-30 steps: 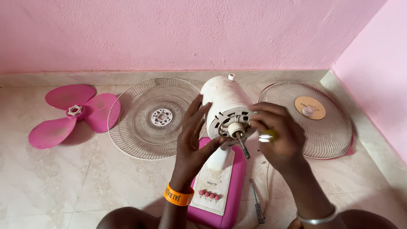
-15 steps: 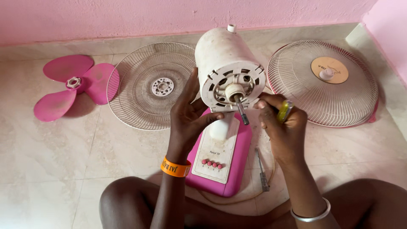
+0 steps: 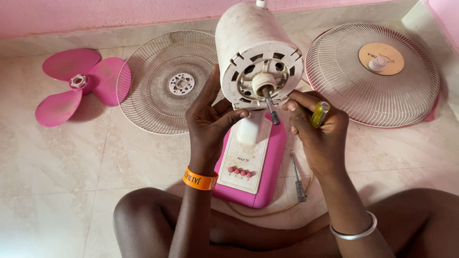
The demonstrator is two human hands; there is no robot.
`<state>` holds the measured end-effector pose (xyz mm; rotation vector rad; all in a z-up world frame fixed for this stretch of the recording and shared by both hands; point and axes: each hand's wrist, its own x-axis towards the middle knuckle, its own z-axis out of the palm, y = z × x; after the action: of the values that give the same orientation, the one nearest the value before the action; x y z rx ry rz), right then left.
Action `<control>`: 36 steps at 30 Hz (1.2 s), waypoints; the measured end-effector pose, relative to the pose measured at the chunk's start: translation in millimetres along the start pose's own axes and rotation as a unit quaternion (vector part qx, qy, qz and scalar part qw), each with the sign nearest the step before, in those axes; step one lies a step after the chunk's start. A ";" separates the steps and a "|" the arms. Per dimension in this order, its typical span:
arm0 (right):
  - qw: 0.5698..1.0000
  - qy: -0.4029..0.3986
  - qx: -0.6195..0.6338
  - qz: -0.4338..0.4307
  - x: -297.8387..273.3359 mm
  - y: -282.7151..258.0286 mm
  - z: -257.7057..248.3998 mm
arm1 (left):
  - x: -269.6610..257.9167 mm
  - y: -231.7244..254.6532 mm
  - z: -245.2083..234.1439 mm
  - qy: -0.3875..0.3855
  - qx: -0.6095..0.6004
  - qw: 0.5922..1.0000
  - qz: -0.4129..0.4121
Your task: The person sits on the floor and uses a yellow screwdriver to adjust screws on the exposed motor housing of a disassembled pink electric fan. The fan blades and front grill are placed on the floor nearby. The person repeatedly tightens and checks the central shaft area.
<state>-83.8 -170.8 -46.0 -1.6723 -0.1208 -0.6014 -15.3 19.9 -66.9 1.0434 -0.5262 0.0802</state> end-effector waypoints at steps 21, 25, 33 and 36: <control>0.996 0.021 -0.073 -0.052 -0.6 -0.6 1.4 | -1.6 2.4 5.2 0.014 -0.027 0.999 -0.025; 0.993 0.025 -0.093 -0.071 0.5 1.2 1.1 | -2.8 2.1 7.3 0.027 -0.026 0.999 -0.031; 0.994 0.026 -0.084 -0.067 0.0 -0.8 2.3 | -1.4 4.5 9.1 0.024 -0.035 0.999 -0.029; 0.994 0.025 -0.087 -0.058 -1.2 -1.1 2.0 | -2.5 4.3 8.7 0.025 -0.035 0.999 -0.031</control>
<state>-84.6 -168.4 -45.8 -1.8251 -0.1330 -0.7591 -22.2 15.2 -61.2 0.9867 -0.4472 0.0329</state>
